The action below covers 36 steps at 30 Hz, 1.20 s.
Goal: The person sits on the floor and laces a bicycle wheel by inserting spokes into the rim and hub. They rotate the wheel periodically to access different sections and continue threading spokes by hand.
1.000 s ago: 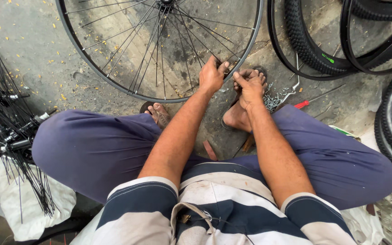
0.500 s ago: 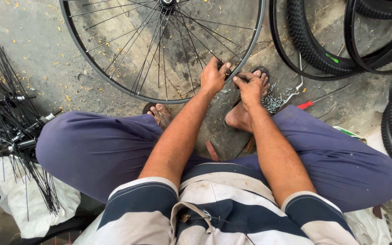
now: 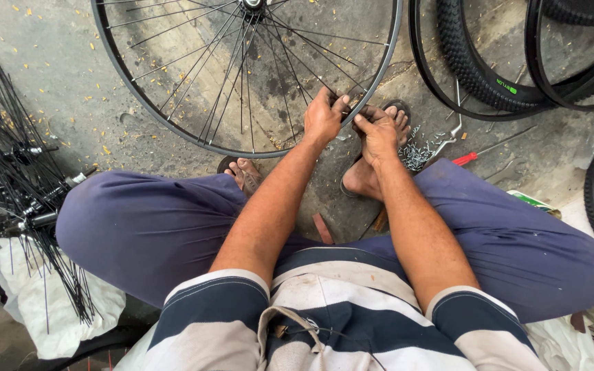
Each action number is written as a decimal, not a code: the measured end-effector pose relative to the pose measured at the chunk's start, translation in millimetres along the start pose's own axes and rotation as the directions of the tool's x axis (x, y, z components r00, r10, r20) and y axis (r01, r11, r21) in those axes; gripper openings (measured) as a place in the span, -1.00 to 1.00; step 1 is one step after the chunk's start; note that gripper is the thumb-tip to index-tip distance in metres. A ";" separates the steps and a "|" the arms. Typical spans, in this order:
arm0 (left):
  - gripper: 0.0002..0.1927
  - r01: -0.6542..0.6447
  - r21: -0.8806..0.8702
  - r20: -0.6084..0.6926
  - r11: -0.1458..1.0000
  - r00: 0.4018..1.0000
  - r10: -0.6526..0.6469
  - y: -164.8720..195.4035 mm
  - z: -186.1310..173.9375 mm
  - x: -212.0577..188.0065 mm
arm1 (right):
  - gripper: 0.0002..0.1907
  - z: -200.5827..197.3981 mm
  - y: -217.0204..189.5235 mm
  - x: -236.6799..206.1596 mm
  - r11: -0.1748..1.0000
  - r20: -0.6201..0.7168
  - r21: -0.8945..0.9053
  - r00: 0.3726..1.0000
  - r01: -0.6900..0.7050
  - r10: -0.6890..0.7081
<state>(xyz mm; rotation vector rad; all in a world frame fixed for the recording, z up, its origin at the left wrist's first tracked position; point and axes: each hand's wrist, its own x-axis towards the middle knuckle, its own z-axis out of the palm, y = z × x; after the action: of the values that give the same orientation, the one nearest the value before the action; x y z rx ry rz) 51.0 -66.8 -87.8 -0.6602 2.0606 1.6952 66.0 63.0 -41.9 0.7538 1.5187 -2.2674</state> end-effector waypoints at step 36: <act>-0.62 -0.152 0.110 -0.107 0.982 0.981 0.163 34.2 -16.5 7.4 | -0.60 6.3 -3.3 20.3 0.824 -0.060 -0.558 0.985 0.100 -0.160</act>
<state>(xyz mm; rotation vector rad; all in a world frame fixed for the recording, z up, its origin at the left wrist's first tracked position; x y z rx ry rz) 25.0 -78.4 -61.6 -0.5892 2.3191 1.6570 46.2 59.2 -49.3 0.6093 2.1925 -1.7266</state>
